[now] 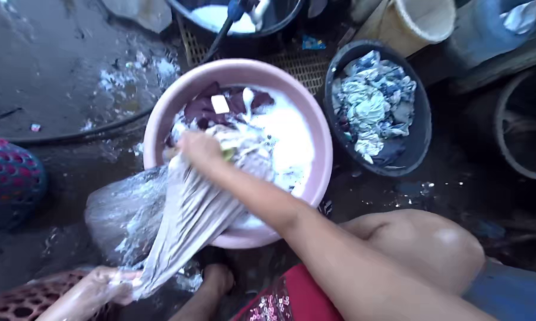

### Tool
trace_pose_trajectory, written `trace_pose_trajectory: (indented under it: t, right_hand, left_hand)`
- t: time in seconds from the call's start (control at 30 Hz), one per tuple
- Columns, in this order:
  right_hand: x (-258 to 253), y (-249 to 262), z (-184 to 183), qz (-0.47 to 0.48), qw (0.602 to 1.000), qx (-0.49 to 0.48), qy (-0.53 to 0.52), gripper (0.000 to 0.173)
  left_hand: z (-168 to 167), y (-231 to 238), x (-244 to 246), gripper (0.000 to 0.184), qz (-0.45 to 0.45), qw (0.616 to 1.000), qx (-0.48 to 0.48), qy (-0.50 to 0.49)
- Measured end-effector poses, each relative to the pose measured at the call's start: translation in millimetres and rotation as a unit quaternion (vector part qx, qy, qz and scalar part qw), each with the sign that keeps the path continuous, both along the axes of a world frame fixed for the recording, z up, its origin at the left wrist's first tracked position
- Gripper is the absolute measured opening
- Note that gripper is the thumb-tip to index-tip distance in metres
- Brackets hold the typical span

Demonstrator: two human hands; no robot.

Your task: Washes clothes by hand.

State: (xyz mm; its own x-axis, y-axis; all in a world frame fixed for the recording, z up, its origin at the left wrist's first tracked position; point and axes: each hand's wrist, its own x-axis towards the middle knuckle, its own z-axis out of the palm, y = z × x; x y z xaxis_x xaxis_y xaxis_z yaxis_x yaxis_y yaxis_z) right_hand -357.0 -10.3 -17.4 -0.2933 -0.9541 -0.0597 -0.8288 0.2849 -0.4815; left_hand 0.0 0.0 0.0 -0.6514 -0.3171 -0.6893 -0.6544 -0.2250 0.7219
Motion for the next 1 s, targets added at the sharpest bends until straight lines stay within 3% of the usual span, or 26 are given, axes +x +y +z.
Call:
trace_pose_trajectory:
  t: [0.1,0.17,0.23,0.33,0.4,0.43,0.5,0.57,0.63,0.73,0.8,0.83,0.9,1.0]
  right_hand:
    - [131,98,39,0.196,0.965,-0.157,-0.083,0.012]
    - [152,131,30,0.241,0.930,-0.259,-0.096,0.008]
    - [85,134,8,0.171,0.954,-0.235,-0.065,0.009]
    - [-70,107,-45,-0.064,0.994,-0.067,0.053,0.024]
    - [-101,96,-53,-0.158,0.986,0.025,0.043,0.032]
    - [-75,97,-43,-0.124,0.992,0.000,0.033,0.024]
    - [36,110,-13,0.042,0.995,-0.087,-0.012,0.016]
    - [136,130,27,0.226,0.956,-0.161,-0.091,0.010]
    - [147,118,26,0.280,0.918,-0.258,-0.108,0.006]
    - [15,75,-27,0.100,0.970,-0.219,-0.039,0.015]
    - [-96,69,-39,-0.088,0.996,-0.008,0.000,0.033]
    - [-140,73,-36,-0.166,0.981,0.095,-0.030,0.039]
    - [-194,87,-27,-0.283,0.929,0.206,-0.119,0.049]
    - [-207,108,-31,-0.278,0.911,0.244,-0.184,0.064]
  left_hand:
    - [20,5,-10,0.009,-0.012,0.999,-0.030,0.009]
    - [31,10,-16,0.010,0.000,0.999,-0.044,0.017]
    - [40,18,-19,0.017,0.018,1.000,-0.020,-0.012]
    - [42,18,-27,0.021,0.021,0.998,0.004,-0.055]
    - [40,7,-28,0.021,-0.010,0.996,0.030,-0.083]
    - [49,6,-39,0.019,-0.002,0.993,0.023,-0.114]
    - [47,8,-39,0.016,-0.003,0.994,0.004,-0.107]
    - [40,10,-26,0.014,-0.012,0.997,-0.036,-0.062]
    - [41,10,-21,0.016,0.007,0.998,-0.040,-0.052]
    - [56,13,-31,0.015,-0.011,0.993,-0.031,-0.110]
    - [69,3,-52,0.017,-0.058,0.985,-0.105,-0.125]
    - [73,-6,-66,0.020,-0.081,0.976,-0.164,-0.120]
    - [70,-24,-106,0.024,-0.088,0.937,-0.320,-0.105]
    - [38,-40,-182,0.049,-0.086,0.863,-0.471,-0.163]
